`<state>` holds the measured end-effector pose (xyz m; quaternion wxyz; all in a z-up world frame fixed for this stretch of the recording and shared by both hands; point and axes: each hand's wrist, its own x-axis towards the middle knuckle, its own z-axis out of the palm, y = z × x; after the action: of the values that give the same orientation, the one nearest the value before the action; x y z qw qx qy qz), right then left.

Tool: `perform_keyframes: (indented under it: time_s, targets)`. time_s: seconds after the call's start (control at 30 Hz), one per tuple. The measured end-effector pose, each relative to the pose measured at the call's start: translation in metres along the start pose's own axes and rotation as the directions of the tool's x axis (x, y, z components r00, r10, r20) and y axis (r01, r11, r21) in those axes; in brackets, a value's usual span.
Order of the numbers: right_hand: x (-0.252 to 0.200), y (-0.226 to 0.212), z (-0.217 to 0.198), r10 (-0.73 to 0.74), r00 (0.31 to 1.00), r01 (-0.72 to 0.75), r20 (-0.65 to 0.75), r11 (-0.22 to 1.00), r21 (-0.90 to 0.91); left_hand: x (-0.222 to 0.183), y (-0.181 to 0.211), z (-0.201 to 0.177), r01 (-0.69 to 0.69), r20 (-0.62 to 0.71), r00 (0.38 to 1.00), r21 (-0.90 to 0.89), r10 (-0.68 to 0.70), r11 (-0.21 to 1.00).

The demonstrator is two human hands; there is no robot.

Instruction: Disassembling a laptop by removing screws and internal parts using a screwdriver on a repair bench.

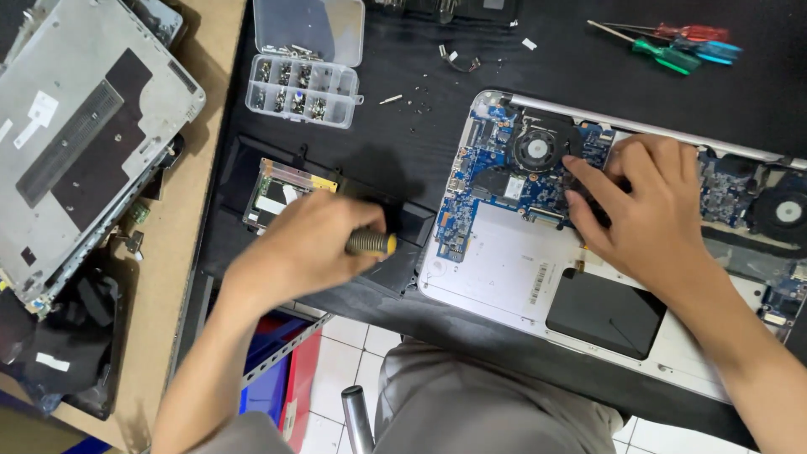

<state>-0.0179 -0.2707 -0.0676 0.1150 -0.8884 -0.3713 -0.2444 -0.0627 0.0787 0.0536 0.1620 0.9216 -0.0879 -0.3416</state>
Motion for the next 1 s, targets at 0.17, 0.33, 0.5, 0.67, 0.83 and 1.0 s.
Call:
perform_keyframes:
  time_s: [0.17,0.33,0.5,0.67,0.83,1.0]
  targets:
    - [-0.002,0.0,0.002,0.005,1.0,-0.005,0.011,1.0,0.0,-0.005,-0.028,0.044,-0.041,-0.155,0.987,-0.033,0.036,0.999]
    - [0.0,-0.001,0.001,0.015,1.0,-0.015,0.018,1.0,-0.001,-0.006,-0.035,0.057,-0.034,-0.195,0.98,-0.041,0.025,0.999]
    - [0.001,-0.002,0.0,0.019,1.0,-0.019,0.011,1.0,0.004,-0.004,-0.038,0.066,-0.014,-0.21,0.978,-0.025,0.009,1.0]
    - [0.001,-0.002,-0.001,0.019,1.0,-0.02,0.02,1.0,0.011,-0.003,-0.036,0.07,0.004,-0.227,0.974,-0.009,-0.005,1.0]
    - [0.001,-0.002,-0.001,0.019,1.0,-0.019,0.023,1.0,0.01,-0.003,-0.034,0.073,-0.045,-0.26,0.964,0.026,0.05,0.999]
    - [0.001,-0.002,-0.001,0.02,1.0,-0.02,0.019,0.999,0.03,-0.003,-0.034,0.073,-0.082,-0.277,0.957,0.044,0.091,0.996]
